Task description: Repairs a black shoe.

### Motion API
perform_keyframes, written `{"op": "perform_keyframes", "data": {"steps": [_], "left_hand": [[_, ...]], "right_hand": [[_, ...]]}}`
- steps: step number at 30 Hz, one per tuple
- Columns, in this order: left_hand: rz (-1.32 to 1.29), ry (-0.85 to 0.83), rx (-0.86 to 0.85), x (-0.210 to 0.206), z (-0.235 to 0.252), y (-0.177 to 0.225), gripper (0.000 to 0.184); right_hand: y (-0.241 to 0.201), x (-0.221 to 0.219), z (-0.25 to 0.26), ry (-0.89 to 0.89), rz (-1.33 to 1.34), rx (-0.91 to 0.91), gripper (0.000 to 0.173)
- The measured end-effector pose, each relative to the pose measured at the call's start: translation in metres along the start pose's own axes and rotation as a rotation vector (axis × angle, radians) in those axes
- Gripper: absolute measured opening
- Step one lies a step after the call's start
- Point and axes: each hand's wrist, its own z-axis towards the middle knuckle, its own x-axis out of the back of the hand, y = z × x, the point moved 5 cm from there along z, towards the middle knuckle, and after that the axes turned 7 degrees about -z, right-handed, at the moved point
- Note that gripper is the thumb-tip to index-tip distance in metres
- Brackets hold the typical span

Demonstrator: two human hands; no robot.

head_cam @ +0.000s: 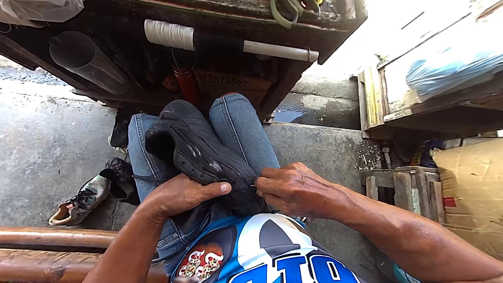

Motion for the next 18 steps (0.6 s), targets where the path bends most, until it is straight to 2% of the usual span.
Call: {"op": "perform_keyframes", "data": {"steps": [3, 5, 7, 8, 10, 11, 12, 13, 14, 16, 18], "left_hand": [[0.025, 0.137, -0.158, 0.025, -0.020, 0.009, 0.044], [0.120, 0.241, -0.258, 0.063, -0.044, 0.011, 0.040], [0.175, 0.412, -0.301, 0.108, -0.079, 0.019, 0.035], [0.233, 0.559, -0.301, 0.130, -0.099, 0.022, 0.034], [0.532, 0.909, -0.226, 0.175, -0.136, 0.018, 0.034], [0.709, 1.018, -0.137, 0.188, -0.149, 0.015, 0.040], [0.848, 1.046, -0.047, 0.193, -0.156, 0.013, 0.050], [0.932, 1.012, -0.023, 0.185, -0.153, 0.015, 0.057], [0.974, 0.928, -0.073, 0.164, -0.141, 0.022, 0.056], [0.874, 0.667, -0.232, 0.105, -0.097, 0.028, 0.044], [0.676, 0.407, -0.295, 0.055, -0.047, 0.017, 0.026]], "right_hand": [[0.006, 0.000, -0.004, 0.016, 0.059, -0.037, 0.027], [0.009, 0.000, -0.006, 0.026, 0.085, -0.049, 0.030], [0.009, -0.001, -0.006, 0.039, 0.092, -0.054, 0.031], [0.009, -0.002, -0.007, 0.040, 0.093, -0.058, 0.030], [0.009, -0.002, -0.008, 0.042, 0.096, -0.057, 0.029], [0.009, -0.002, -0.008, 0.038, 0.095, -0.059, 0.029], [0.009, -0.002, -0.007, 0.031, 0.093, -0.061, 0.029], [0.009, -0.002, -0.007, 0.028, 0.092, -0.064, 0.028], [0.009, -0.002, -0.006, 0.028, 0.091, -0.067, 0.028], [0.008, -0.003, -0.005, 0.034, 0.093, -0.067, 0.028], [0.008, -0.004, -0.005, 0.030, 0.091, -0.071, 0.029]]}}
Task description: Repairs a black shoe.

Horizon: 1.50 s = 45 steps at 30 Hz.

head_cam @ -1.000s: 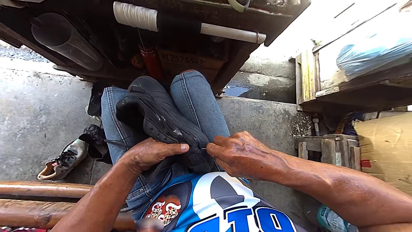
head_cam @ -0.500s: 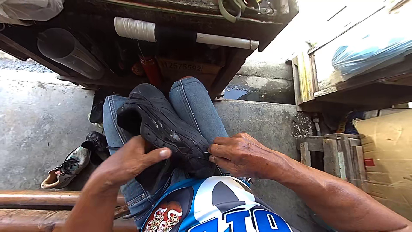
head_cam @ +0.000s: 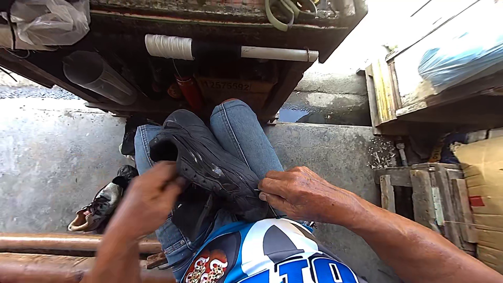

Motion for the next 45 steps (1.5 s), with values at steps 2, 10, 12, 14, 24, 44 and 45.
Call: {"op": "perform_keyframes", "data": {"steps": [2, 10, 12, 14, 24, 44, 45], "left_hand": [[-0.042, -0.157, 0.050, -0.040, 0.015, 0.000, 0.020], [0.161, -0.398, 0.048, -0.052, 0.018, 0.008, 0.024], [0.105, -0.331, 0.069, -0.049, 0.017, -0.001, 0.022], [0.073, -0.286, 0.075, -0.048, 0.016, -0.004, 0.023], [0.369, -0.350, 0.016, -0.053, 0.011, 0.006, 0.033], [-0.087, 0.169, -0.106, 0.042, 0.006, 0.011, 0.017], [-0.062, 0.173, -0.102, 0.043, 0.003, 0.012, 0.018]], "right_hand": [[-0.001, -0.001, -0.001, -0.011, -0.003, -0.014, 0.029], [0.001, -0.003, -0.002, 0.019, -0.002, -0.007, 0.028], [0.001, -0.003, -0.001, 0.031, 0.006, 0.000, 0.027], [0.002, -0.003, -0.002, 0.031, 0.014, 0.000, 0.027], [0.007, -0.005, -0.008, 0.063, 0.052, -0.004, 0.026], [0.021, -0.006, -0.014, 0.060, 0.188, -0.076, 0.028], [0.021, -0.006, -0.014, 0.061, 0.188, -0.076, 0.028]]}}
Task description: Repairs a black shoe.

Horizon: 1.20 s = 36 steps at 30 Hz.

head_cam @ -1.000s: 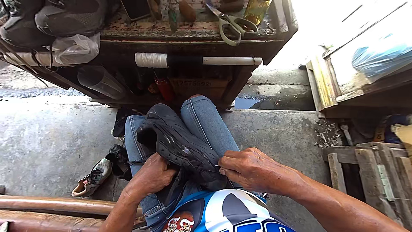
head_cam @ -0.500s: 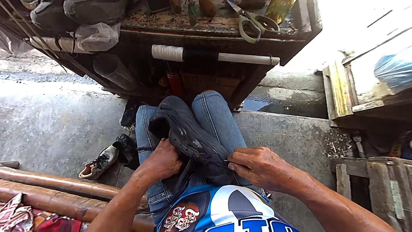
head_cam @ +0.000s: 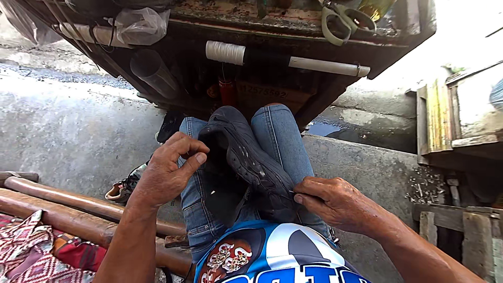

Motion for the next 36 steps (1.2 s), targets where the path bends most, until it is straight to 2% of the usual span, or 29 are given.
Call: {"op": "perform_keyframes", "data": {"steps": [4, 8, 11, 14, 16, 18, 19, 20, 22, 24, 26, 29, 31, 33, 36], "left_hand": [[0.045, 0.060, -0.008, 0.010, -0.012, 0.000, 0.022], [0.226, 0.251, 0.028, 0.052, -0.039, -0.013, 0.024], [0.507, 0.421, 0.163, 0.110, -0.079, -0.041, 0.034], [0.662, 0.563, 0.396, 0.158, -0.119, -0.075, 0.041], [0.677, 0.400, 0.604, 0.165, -0.137, -0.093, 0.048], [0.623, 0.181, 0.785, 0.144, -0.142, -0.097, 0.049], [0.627, 0.133, 0.812, 0.127, -0.139, -0.091, 0.046], [0.640, 0.125, 0.759, 0.109, -0.132, -0.082, 0.044], [0.639, 0.151, 0.481, 0.067, -0.111, -0.052, 0.042], [0.486, 0.149, 0.213, 0.021, -0.084, -0.020, 0.042], [0.325, 0.036, 0.081, -0.025, -0.056, 0.001, 0.038], [0.290, -0.226, 0.001, -0.074, -0.020, 0.003, 0.028], [0.276, -0.341, -0.016, -0.085, -0.009, 0.000, 0.025], [0.180, -0.338, -0.034, -0.079, -0.007, -0.003, 0.024], [-0.155, -0.288, -0.027, -0.053, -0.009, -0.008, 0.024]], "right_hand": [[0.000, 0.000, -0.002, 0.007, 0.000, 0.000, 0.028], [0.002, 0.000, -0.003, -0.001, 0.004, -0.016, 0.028], [0.003, 0.000, -0.003, 0.001, 0.002, -0.015, 0.029], [0.003, -0.001, -0.003, -0.001, -0.006, -0.008, 0.029], [0.002, -0.001, -0.001, -0.005, -0.016, -0.010, 0.030], [0.001, 0.000, -0.001, -0.006, -0.017, -0.012, 0.030], [0.000, 0.000, 0.000, -0.006, -0.016, -0.012, 0.030], [0.000, 0.000, 0.001, -0.005, -0.018, -0.010, 0.030], [-0.001, 0.001, 0.001, -0.004, -0.022, -0.011, 0.030], [-0.001, 0.001, 0.002, -0.012, -0.023, -0.011, 0.029], [-0.002, 0.002, 0.003, -0.031, -0.030, -0.014, 0.030], [-0.006, 0.001, 0.005, -0.032, -0.058, -0.009, 0.030], [-0.007, 0.001, 0.003, -0.010, -0.067, -0.009, 0.030], [-0.007, 0.002, 0.000, -0.009, -0.058, -0.015, 0.029], [-0.006, 0.002, 0.000, -0.014, -0.034, -0.008, 0.028]]}}
